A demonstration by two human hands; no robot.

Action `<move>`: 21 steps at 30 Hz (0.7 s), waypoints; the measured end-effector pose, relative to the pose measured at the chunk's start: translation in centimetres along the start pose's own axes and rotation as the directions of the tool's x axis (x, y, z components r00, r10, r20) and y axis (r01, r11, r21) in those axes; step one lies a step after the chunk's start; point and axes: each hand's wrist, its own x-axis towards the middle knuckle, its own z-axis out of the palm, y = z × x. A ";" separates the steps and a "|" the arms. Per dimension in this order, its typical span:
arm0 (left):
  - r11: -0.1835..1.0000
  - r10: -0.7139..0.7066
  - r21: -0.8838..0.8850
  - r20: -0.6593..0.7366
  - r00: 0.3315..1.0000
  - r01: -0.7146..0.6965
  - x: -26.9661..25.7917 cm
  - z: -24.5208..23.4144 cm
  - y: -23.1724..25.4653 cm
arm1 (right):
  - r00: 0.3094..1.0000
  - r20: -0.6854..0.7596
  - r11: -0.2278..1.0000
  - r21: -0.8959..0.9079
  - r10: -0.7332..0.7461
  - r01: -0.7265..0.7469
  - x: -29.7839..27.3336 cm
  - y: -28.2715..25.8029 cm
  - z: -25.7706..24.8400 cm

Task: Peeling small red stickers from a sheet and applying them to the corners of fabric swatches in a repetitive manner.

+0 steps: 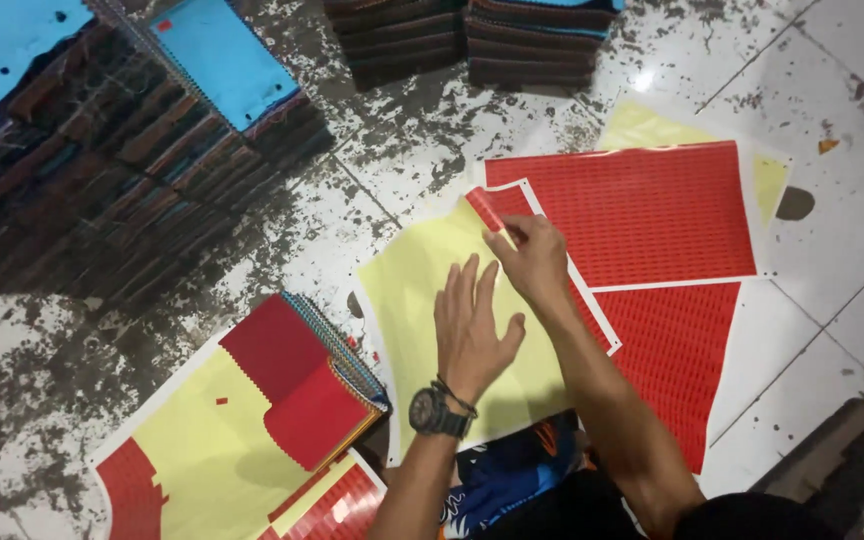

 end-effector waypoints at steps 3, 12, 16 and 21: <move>1.000 -0.022 0.013 0.018 1.000 0.021 -1.0 0.6 0.6 | 0.994 -0.110 0.998 0.056 -0.023 0.029 -1.9 -0.6 -0.7; 0.984 -0.025 -0.177 -0.317 0.948 -0.034 3.4 0.2 -1.9 | 0.896 -0.349 0.962 -0.116 -0.273 0.248 -3.2 -1.8 0.1; 0.953 -0.105 -0.303 -0.326 0.940 0.001 5.2 0.6 -2.7 | 0.890 -0.385 0.969 -0.119 -0.244 0.214 -3.1 -1.7 0.6; 0.897 -0.217 -0.434 -0.269 0.938 0.084 5.7 0.0 -2.0 | 0.953 -0.302 0.957 0.275 -0.004 0.091 -3.0 -2.9 -0.4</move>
